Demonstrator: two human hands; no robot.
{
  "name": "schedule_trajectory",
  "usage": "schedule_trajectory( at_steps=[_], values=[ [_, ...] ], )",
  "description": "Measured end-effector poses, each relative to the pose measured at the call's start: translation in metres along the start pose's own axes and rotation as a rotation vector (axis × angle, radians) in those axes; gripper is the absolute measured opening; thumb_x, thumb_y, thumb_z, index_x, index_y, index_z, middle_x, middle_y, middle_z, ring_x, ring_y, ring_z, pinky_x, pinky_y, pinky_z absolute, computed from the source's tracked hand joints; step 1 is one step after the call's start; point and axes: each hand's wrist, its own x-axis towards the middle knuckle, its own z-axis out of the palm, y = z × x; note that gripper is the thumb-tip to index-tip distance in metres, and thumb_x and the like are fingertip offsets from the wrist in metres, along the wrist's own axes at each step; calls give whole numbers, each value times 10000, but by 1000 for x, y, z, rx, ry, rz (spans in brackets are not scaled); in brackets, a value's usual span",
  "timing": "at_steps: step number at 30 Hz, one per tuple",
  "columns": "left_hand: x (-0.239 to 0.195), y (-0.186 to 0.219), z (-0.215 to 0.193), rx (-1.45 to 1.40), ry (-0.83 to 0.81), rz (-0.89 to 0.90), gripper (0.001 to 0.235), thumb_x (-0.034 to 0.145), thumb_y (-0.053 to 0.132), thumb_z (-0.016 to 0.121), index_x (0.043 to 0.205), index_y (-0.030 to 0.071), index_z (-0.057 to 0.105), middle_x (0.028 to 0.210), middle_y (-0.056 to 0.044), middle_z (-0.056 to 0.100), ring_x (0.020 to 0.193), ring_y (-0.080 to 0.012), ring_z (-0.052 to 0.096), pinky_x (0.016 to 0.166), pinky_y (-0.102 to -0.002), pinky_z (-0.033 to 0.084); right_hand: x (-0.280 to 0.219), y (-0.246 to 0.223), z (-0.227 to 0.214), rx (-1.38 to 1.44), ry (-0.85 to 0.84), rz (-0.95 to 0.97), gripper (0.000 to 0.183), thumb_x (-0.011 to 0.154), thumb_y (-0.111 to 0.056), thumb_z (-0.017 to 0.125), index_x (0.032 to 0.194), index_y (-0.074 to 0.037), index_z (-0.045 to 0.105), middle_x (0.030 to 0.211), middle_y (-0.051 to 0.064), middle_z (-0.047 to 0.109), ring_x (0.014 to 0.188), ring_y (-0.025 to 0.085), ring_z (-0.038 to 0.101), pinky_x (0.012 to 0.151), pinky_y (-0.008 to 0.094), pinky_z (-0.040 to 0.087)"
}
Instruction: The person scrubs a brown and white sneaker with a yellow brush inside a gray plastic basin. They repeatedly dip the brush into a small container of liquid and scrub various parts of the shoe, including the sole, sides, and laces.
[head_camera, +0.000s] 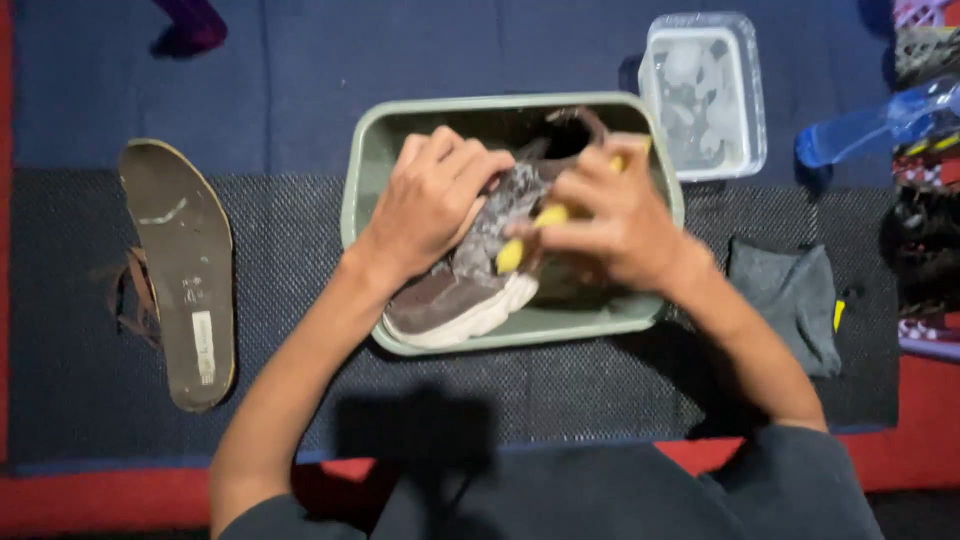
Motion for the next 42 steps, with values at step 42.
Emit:
schedule_trajectory(
  at_steps=[42],
  values=[
    [-9, -1, 12, 47, -184, -273, 183, 880, 362, 817, 821, 189, 817, 663, -27, 699, 723, -243, 641, 767, -470, 419, 38, -62, -11, -135, -420, 110, 190, 903, -330, 704, 1093, -337, 704, 801, -41, 551, 771, 251, 558, 724, 448, 388]
  ],
)
